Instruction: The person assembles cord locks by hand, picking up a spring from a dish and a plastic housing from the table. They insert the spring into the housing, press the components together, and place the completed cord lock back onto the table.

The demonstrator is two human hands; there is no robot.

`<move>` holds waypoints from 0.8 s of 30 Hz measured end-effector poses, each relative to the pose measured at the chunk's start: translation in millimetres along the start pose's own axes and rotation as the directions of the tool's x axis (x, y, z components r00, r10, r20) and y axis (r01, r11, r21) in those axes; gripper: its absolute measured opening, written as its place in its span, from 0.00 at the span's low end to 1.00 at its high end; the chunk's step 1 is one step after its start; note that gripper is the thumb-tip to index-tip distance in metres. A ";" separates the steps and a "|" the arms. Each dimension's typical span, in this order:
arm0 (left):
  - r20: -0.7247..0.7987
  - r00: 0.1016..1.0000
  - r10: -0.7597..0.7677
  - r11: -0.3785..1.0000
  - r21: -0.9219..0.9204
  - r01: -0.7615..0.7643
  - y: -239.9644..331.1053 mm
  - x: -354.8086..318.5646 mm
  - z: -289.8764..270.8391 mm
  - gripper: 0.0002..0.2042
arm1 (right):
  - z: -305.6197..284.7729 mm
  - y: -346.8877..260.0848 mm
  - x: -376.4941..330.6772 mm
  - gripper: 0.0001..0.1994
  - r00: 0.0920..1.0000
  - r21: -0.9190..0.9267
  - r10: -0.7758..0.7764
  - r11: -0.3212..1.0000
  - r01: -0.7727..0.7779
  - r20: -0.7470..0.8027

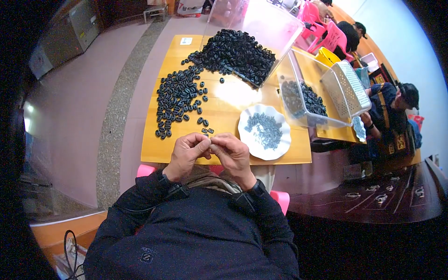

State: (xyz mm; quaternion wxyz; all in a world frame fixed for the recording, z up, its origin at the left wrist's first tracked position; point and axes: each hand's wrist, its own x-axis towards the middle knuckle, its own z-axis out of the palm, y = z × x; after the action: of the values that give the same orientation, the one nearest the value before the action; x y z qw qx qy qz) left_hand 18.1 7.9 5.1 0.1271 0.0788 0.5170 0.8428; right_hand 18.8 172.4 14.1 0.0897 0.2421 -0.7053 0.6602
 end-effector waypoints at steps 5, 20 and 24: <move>-0.001 0.995 -0.099 0.990 -0.106 0.098 2.7 0.7 -2.1 0.08 | 1.6 1.6 5.6 0.06 0.999 -0.100 0.007 0.995 -0.011 -0.044; -0.083 0.945 0.316 0.598 0.790 -0.131 13.0 11.7 -26.6 0.06 | -3.6 11.4 -4.7 0.04 0.947 0.134 0.294 0.952 -0.277 -0.132; 0.007 0.941 0.337 0.444 0.881 -0.166 10.3 13.4 -18.9 0.07 | -1.7 13.7 -9.2 0.06 0.926 0.149 0.345 0.934 -0.324 -0.151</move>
State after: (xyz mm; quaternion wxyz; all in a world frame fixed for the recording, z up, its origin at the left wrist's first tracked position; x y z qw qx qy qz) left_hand -1.1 -8.7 5.6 -0.1016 0.1365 0.8626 0.4765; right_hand 20.1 176.3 -2.0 0.0221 0.0645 -0.6843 0.7260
